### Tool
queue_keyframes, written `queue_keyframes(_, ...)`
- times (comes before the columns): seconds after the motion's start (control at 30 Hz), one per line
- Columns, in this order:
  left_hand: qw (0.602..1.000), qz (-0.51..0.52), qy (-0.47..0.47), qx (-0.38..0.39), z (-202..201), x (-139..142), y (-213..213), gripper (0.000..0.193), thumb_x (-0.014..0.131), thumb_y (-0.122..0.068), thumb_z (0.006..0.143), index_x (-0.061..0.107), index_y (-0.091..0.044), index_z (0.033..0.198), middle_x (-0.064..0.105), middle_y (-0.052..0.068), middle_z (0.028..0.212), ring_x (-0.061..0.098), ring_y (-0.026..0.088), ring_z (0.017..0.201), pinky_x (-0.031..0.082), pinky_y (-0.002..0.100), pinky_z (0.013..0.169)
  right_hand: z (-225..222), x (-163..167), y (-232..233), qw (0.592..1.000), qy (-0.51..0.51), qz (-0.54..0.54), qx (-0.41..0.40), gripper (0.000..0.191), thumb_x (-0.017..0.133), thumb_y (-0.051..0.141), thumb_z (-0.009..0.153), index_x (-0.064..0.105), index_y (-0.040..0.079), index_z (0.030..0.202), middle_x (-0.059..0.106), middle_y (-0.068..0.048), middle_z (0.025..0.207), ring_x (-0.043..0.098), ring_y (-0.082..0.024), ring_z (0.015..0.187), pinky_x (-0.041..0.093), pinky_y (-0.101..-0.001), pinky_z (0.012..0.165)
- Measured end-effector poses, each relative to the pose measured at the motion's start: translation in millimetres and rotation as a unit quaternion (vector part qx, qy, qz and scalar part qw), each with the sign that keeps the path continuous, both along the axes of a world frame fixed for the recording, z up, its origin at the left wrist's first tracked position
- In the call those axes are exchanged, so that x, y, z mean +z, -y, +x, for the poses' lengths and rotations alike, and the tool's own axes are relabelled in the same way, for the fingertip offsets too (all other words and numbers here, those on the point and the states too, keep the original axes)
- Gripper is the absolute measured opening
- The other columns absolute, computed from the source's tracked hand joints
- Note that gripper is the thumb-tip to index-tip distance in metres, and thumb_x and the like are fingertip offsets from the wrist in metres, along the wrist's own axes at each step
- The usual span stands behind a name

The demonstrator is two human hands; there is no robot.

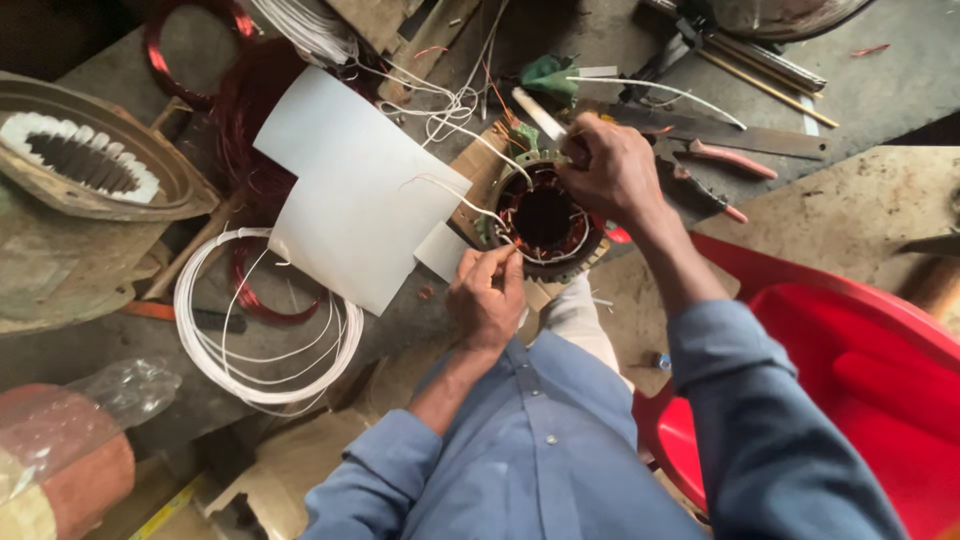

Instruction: The person inserts and presses copper winding wire into the slots of an electric motor stator, working the wire coils around the stator by hand. They use scissors and pliers to cut and adjust the wire ends while fitting the windings into the motor housing.

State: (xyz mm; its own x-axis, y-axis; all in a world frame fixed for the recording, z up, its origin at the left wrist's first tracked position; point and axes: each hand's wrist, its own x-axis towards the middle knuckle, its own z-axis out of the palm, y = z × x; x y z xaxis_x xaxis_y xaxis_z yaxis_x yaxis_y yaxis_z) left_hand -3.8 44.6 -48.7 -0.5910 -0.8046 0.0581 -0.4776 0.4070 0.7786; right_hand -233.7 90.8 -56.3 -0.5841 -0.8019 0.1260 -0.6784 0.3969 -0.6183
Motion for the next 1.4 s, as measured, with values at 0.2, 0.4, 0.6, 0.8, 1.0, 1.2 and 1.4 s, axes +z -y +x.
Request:
queue_keyframes(0.2, 0.998, 0.017, -0.059, -0.034, 9.9, 10.5, -1.9, 0.014, 0.076, -0.015, 0.092, 0.077, -0.011, 0.106, 0.065, 0.006, 0.081, 0.064, 0.019, 0.068, 0.052, 0.034, 0.062, -4.9, 31.4, -30.1, 0.972, 0.224, -0.038, -0.051, 0.028, 0.079, 0.023, 0.092, 0.070, 0.003, 0.111, 0.064, -0.002, 0.080, 0.051, -0.009, 0.070, 0.044, -0.0294, 0.060)
queue_keyframes(0.4, 0.995, 0.017, -0.004, -0.099, 21.6, 18.0, 11.5, 0.019, 0.077, -0.016, 0.090, 0.077, -0.011, 0.109, 0.068, 0.008, 0.091, 0.066, 0.019, 0.063, 0.054, 0.034, 0.058, 53.4, 54.0, -192.7, 0.879, 0.325, -0.123, -0.327, 0.019, 0.065, 0.014, 0.109, 0.067, -0.001, 0.121, 0.062, -0.003, 0.089, 0.055, -0.008, 0.073, 0.044, -0.0250, 0.063)
queue_keyframes(0.6, 0.994, -0.019, -0.005, -0.110, 10.7, 14.0, 24.8, 0.031, 0.079, -0.017, 0.087, 0.073, -0.010, 0.117, 0.066, 0.007, 0.087, 0.068, 0.022, 0.071, 0.054, 0.037, 0.062, 140.4, 3.2, -295.3, 0.798, 0.367, -0.170, -0.447, 0.019, 0.064, 0.011, 0.108, 0.063, -0.003, 0.122, 0.068, -0.008, 0.095, 0.067, -0.014, 0.082, 0.054, -0.0267, 0.076)
queue_keyframes(0.8, 0.985, -0.084, -0.042, -0.142, -8.1, 14.1, 41.4, 0.017, 0.080, -0.019, 0.092, 0.077, -0.015, 0.108, 0.069, 0.002, 0.095, 0.071, 0.023, 0.080, 0.055, 0.036, 0.067, 186.4, -24.9, -301.6, 0.770, 0.418, -0.181, -0.447, 0.022, 0.065, 0.009, 0.104, 0.065, -0.003, 0.122, 0.069, -0.008, 0.096, 0.067, -0.014, 0.083, 0.053, -0.0264, 0.076)
queue_keyframes(1.0, 0.959, -0.127, -0.025, -0.251, -5.1, 27.0, 65.3, 0.013, 0.080, -0.018, 0.088, 0.077, -0.016, 0.101, 0.065, 0.004, 0.093, 0.069, 0.024, 0.076, 0.054, 0.037, 0.063, 179.4, -15.2, -277.0, 0.803, 0.414, -0.147, -0.403, 0.024, 0.067, 0.011, 0.103, 0.066, -0.003, 0.122, 0.070, -0.006, 0.096, 0.065, -0.010, 0.086, 0.052, -0.0242, 0.078)
queue_keyframes(1.2, 0.910, -0.201, 0.036, -0.360, 9.6, 33.6, 46.7, 0.011, 0.071, -0.009, 0.080, 0.072, -0.016, 0.089, 0.063, 0.002, 0.095, 0.067, 0.023, 0.078, 0.051, 0.039, 0.064, 163.8, -4.6, -266.3, 0.809, 0.415, -0.139, -0.393, 0.022, 0.066, 0.010, 0.103, 0.066, -0.003, 0.121, 0.070, -0.006, 0.093, 0.066, -0.010, 0.084, 0.053, -0.0241, 0.077)
queue_keyframes(1.4, 0.923, -0.181, -0.018, -0.339, 13.6, 25.9, 22.3, 0.016, 0.069, -0.007, 0.084, 0.068, -0.011, 0.100, 0.066, 0.004, 0.109, 0.069, 0.023, 0.082, 0.054, 0.038, 0.068, 159.5, -8.6, -263.1, 0.818, 0.413, -0.138, -0.376, 0.022, 0.066, 0.008, 0.102, 0.066, -0.003, 0.121, 0.069, -0.006, 0.095, 0.066, -0.010, 0.085, 0.053, -0.0245, 0.076)
